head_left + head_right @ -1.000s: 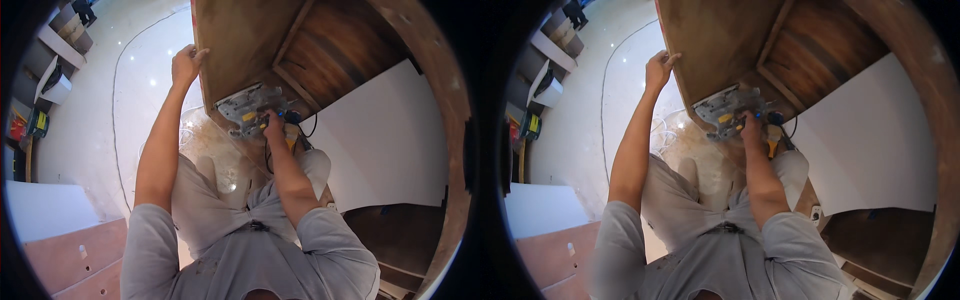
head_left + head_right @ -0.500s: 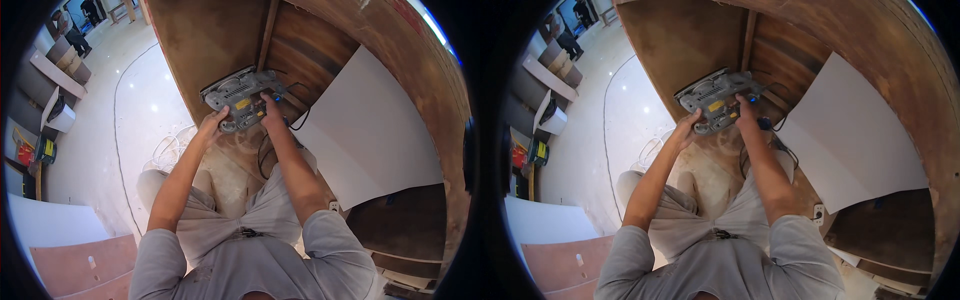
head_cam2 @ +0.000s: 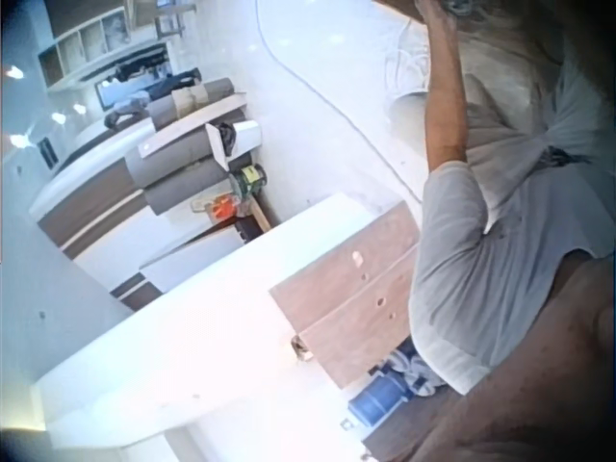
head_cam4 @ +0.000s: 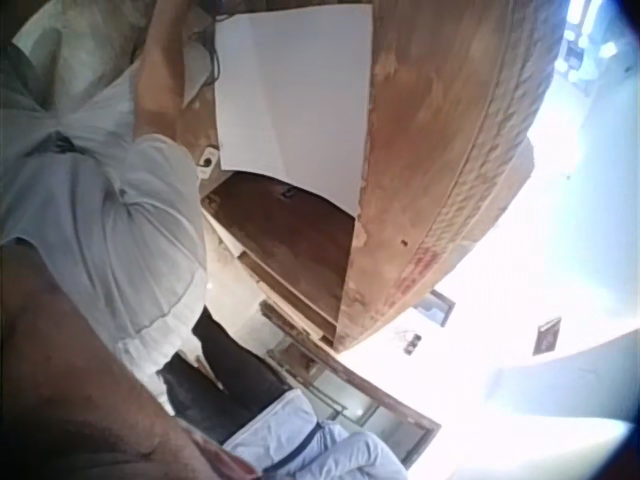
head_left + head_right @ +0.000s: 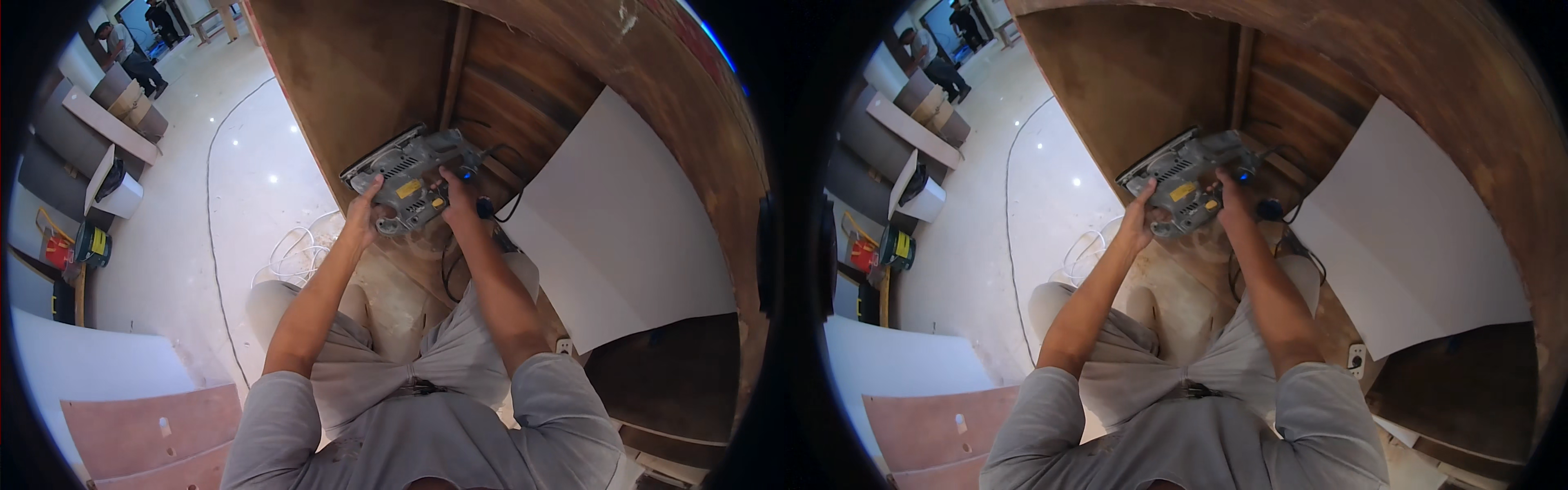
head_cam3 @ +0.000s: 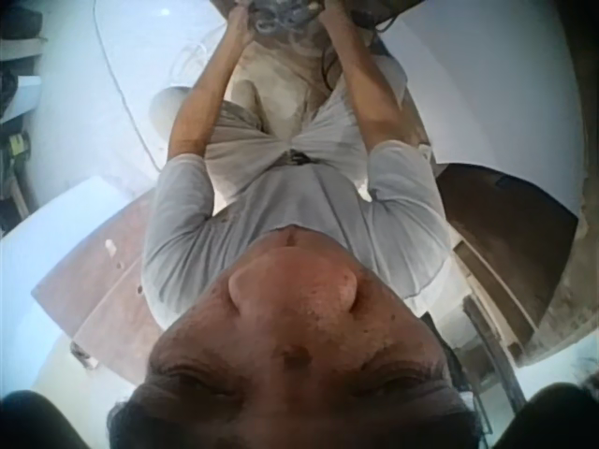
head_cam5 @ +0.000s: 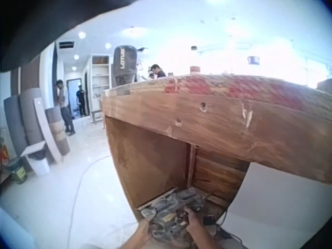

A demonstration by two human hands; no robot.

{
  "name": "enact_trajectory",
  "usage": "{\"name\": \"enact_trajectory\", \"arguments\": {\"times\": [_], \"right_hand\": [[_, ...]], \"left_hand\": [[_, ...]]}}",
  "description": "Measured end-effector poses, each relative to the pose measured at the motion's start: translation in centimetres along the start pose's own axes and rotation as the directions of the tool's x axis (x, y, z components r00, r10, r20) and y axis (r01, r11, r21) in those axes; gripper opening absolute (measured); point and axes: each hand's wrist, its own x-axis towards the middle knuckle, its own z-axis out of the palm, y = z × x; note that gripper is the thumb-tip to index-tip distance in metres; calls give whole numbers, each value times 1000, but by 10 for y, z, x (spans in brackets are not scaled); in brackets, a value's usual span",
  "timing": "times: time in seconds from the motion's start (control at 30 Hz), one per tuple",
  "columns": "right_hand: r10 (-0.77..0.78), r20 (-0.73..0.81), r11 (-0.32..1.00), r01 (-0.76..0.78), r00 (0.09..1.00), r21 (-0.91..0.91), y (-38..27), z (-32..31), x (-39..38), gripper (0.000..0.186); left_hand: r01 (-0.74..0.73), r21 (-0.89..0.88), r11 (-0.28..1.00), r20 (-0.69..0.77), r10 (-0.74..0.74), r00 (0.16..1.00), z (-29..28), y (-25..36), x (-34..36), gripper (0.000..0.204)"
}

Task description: The person operates a jigsaw to cut a piece of wood on a workbench.

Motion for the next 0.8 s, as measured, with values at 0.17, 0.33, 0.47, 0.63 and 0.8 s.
{"name": "enact_trajectory", "arguments": {"times": [0.17,0.33,0.47,0.63,0.8], "right_hand": [[160,126,985,-150,979,-89,-2,-2,-17,20],[206,256,970,-161,945,-184,-9,-25,-36,33],[209,442,968,-119,872,-223,-25,-36,-39,44],[294,446,917,-119,845,-380,-29,-32,-45,50],[258,366,890,-73,894,-451,-27,-38,-40,59]], "left_hand": [[-33,13,999,20,33,999,-24,0,18,43],[-179,45,983,10,179,984,-13,-7,16,40],[-153,-54,987,-13,152,988,5,-9,7,41],[-196,8,980,54,196,979,-10,-4,6,40],[-185,14,983,44,184,982,-5,-8,6,40]]}}
